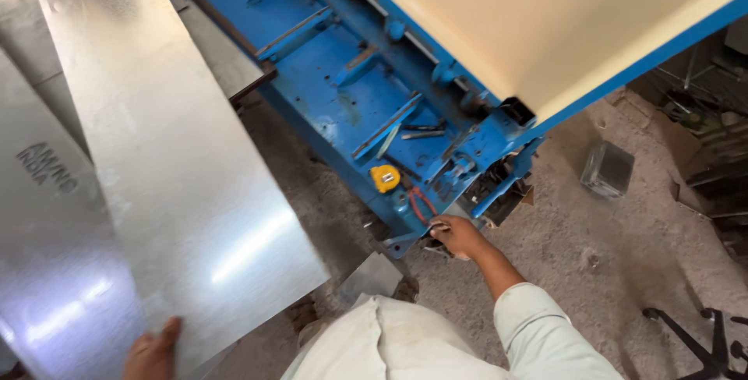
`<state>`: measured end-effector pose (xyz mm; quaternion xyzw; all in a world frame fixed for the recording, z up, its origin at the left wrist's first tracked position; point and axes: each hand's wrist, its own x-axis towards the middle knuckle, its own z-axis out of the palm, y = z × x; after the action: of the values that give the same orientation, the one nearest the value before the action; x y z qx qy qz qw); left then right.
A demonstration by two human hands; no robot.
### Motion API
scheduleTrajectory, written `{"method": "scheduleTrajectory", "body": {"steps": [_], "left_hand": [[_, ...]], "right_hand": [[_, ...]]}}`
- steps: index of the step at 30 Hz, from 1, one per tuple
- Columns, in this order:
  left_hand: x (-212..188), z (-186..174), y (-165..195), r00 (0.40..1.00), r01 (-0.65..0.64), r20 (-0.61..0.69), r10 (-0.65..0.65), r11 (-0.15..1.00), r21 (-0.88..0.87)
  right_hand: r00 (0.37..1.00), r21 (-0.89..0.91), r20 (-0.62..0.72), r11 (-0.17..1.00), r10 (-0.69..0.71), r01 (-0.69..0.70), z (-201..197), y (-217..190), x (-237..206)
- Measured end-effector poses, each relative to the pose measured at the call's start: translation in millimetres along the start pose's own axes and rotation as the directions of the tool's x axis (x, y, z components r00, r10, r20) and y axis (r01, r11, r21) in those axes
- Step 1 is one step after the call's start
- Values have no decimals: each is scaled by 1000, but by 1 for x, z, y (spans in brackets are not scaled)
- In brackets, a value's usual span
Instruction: The person operates a manual metal bending machine to shape long, flat metal sheets. They repeatedly feed the sheets into the machine, adjust the clamping mechanism, and pull the sheets through to create a bend. The person also uses a marker to make alignment marks on the metal sheets before processing them.
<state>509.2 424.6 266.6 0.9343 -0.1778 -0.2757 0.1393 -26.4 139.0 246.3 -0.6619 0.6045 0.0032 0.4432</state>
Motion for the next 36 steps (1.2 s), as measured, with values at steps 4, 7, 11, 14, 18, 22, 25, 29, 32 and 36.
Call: {"method": "scheduleTrajectory", "body": {"steps": [4, 7, 11, 14, 18, 22, 25, 29, 32, 36], "left_hand": [[-51, 94, 112, 931, 135, 285, 228, 512, -849], [-75, 168, 208, 943, 202, 319, 93, 602, -772], [-92, 248, 322, 935, 56, 205, 290, 451, -891], [-90, 282, 386, 905, -120, 75, 418, 420, -900], [-81, 309, 438, 907, 125, 276, 317, 421, -898], [-78, 338, 468, 861, 209, 393, 322, 481, -851], [-78, 357, 481, 854, 111, 425, 300, 693, -712], [-79, 383, 507, 757, 263, 542, 366, 588, -765], [-80, 401, 525, 803, 248, 520, 293, 629, -737], [-81, 414, 529, 809, 116, 421, 410, 590, -799]], "right_hand": [[970, 154, -199, 973, -138, 170, -58, 30, 17], [947, 350, -315, 920, -60, 175, -99, 57, 27], [914, 358, -390, 896, -113, 264, -142, 80, 38], [914, 265, -391, 938, -106, 222, -161, 82, 48], [914, 243, -372, 934, -161, 263, -171, 75, 72], [869, 102, -417, 936, -268, 338, -185, 61, 106], [827, 35, -389, 890, -407, 455, -195, 45, 134], [762, -295, -479, 897, -436, 328, -196, 27, 160], [755, -386, -509, 894, -413, 229, -190, 29, 173], [642, -411, -594, 869, -485, 277, -187, 39, 183]]}}
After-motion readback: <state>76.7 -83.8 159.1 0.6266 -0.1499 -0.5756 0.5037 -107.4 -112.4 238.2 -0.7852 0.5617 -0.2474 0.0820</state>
